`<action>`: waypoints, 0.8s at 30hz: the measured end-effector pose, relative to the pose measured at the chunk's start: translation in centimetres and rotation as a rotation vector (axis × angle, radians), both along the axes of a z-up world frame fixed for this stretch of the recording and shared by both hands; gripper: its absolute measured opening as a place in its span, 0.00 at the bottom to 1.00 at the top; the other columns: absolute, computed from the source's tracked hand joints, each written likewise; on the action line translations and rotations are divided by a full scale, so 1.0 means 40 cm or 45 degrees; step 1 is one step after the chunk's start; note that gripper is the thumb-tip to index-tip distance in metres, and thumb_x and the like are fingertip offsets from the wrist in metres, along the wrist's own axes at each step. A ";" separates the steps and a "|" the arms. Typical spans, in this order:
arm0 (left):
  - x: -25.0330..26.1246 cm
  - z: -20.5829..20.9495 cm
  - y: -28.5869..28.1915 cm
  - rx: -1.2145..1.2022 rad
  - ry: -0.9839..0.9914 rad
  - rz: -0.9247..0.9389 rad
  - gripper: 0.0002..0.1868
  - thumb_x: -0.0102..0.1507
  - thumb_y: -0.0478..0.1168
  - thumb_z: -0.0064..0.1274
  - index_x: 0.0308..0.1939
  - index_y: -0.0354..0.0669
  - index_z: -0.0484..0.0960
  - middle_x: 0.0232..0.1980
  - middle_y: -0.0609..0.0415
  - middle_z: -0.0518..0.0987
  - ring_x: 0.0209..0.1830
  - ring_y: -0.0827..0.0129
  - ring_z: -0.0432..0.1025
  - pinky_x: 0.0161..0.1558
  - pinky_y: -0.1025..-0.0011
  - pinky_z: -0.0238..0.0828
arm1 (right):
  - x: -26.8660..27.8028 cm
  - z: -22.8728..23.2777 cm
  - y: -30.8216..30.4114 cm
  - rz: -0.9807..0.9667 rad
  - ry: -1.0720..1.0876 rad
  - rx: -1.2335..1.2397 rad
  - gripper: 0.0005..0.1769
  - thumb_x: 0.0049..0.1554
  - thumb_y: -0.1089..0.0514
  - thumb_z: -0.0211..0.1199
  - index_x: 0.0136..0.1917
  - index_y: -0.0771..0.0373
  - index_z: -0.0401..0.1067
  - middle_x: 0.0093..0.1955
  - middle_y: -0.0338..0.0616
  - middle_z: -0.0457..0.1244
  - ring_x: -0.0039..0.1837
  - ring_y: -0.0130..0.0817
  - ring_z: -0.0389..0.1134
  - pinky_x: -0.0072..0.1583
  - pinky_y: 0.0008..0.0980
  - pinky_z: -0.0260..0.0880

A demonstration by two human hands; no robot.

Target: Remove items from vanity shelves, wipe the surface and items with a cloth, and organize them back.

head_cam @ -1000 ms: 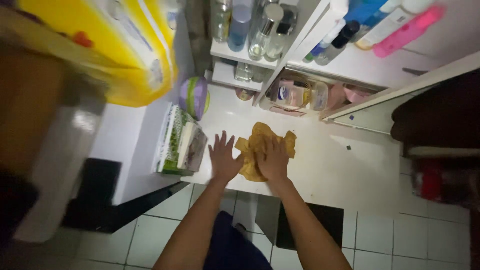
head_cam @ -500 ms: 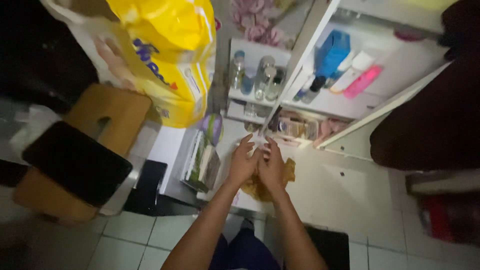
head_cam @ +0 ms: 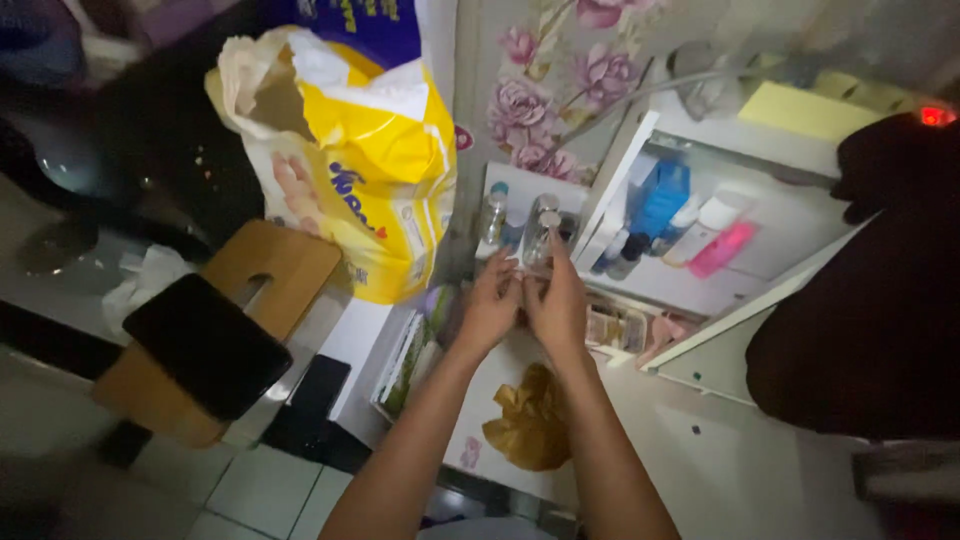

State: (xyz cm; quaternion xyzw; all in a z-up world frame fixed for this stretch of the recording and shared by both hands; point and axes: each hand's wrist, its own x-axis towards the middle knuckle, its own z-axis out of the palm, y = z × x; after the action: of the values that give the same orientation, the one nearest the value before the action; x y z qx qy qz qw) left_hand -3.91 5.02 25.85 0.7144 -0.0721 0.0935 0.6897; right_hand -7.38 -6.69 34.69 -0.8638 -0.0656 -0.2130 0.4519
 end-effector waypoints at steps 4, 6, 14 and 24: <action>0.071 -0.019 -0.027 0.138 -0.201 0.109 0.26 0.68 0.35 0.48 0.71 0.36 0.69 0.67 0.43 0.77 0.61 0.59 0.75 0.62 0.66 0.71 | 0.068 0.026 -0.028 0.007 -0.029 -0.097 0.45 0.55 0.64 0.63 0.81 0.58 0.50 0.53 0.59 0.68 0.51 0.56 0.72 0.50 0.49 0.71; 0.085 -0.003 -0.031 0.285 -0.100 0.111 0.25 0.69 0.33 0.47 0.71 0.36 0.70 0.70 0.41 0.72 0.61 0.56 0.73 0.60 0.64 0.70 | 0.098 0.031 -0.034 -0.056 0.146 -0.192 0.46 0.55 0.62 0.62 0.82 0.57 0.47 0.44 0.59 0.69 0.46 0.60 0.71 0.47 0.53 0.69; 0.118 -0.006 -0.073 -0.070 -0.157 -0.093 0.32 0.61 0.27 0.47 0.71 0.39 0.68 0.70 0.43 0.72 0.67 0.59 0.70 0.59 0.65 0.73 | 0.159 -0.060 -0.075 -0.092 0.102 -0.286 0.34 0.58 0.60 0.59 0.76 0.53 0.57 0.42 0.61 0.69 0.46 0.64 0.71 0.47 0.57 0.68; 0.119 0.018 -0.097 0.490 -0.501 0.428 0.23 0.58 0.34 0.63 0.57 0.38 0.81 0.53 0.43 0.83 0.54 0.49 0.78 0.56 0.58 0.74 | 0.138 -0.065 -0.081 -0.096 -0.206 -0.309 0.25 0.59 0.63 0.61 0.69 0.53 0.63 0.48 0.62 0.69 0.49 0.67 0.70 0.47 0.59 0.66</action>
State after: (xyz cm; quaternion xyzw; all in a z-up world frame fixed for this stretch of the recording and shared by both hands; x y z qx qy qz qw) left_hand 0.86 1.16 26.56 0.8019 -0.1014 0.3269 0.4897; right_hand -1.87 -9.94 32.10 -0.8939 -0.0946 -0.2894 0.3291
